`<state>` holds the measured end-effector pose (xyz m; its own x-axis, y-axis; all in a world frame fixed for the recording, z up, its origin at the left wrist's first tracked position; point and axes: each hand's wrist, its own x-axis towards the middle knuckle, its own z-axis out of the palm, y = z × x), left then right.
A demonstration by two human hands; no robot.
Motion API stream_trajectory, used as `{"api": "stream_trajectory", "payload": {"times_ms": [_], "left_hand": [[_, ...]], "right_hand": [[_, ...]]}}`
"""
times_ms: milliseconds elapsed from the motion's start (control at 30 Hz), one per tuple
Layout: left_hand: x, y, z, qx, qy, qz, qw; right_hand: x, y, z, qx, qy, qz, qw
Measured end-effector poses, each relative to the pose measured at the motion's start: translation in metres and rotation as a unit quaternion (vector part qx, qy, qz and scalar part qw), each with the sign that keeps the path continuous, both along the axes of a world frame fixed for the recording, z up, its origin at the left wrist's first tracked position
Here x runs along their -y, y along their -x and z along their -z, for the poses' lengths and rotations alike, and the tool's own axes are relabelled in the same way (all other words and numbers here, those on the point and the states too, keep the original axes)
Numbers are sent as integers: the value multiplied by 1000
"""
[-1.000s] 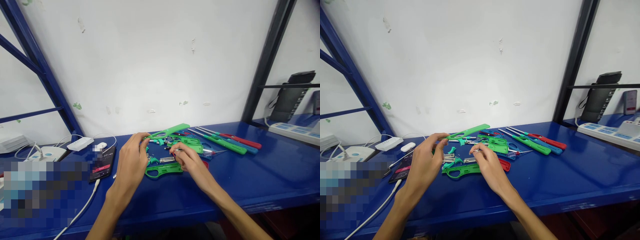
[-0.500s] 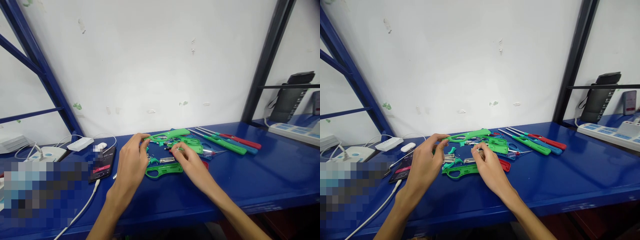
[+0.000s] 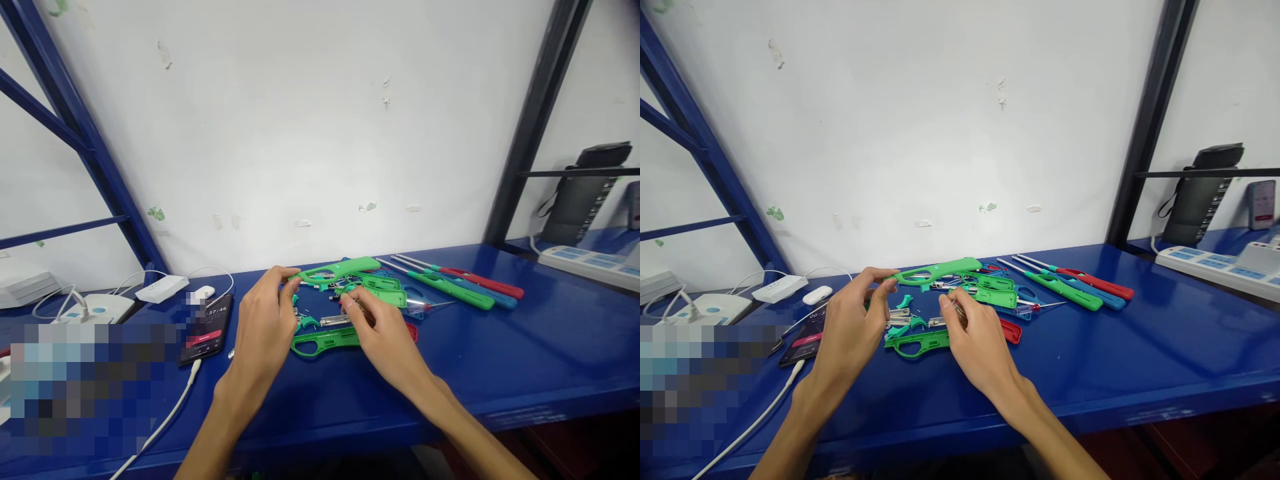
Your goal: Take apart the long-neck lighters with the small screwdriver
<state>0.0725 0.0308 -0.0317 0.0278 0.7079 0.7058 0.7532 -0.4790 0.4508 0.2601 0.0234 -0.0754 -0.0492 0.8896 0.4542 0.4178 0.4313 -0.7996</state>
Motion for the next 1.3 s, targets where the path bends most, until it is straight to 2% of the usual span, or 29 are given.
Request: {"api": "stream_trajectory", "payload": {"times_ms": [200, 333, 500, 667, 933, 1300], "left_hand": [[0, -1, -1, 2, -4, 1, 1000], [1, -1, -2, 2, -3, 1, 1000], [2, 0, -3, 2, -6, 0, 1000], [2, -1, -3, 3, -5, 4, 1000], [1, 0, -2, 2, -12, 4, 1000], [0, 0, -1, 2, -12, 9, 1000]], "right_hand": [[-2, -1, -2, -30, -4, -4, 1000], [-3, -5, -4, -114, 6, -50, 992], [-4, -11, -8, -282, 89, -146, 944], [-7, -16, -10, -367, 141, -204, 897], [-7, -21, -16, -434, 211, -264, 835], [-6, -20, -16, -442, 221, -300, 816]]}}
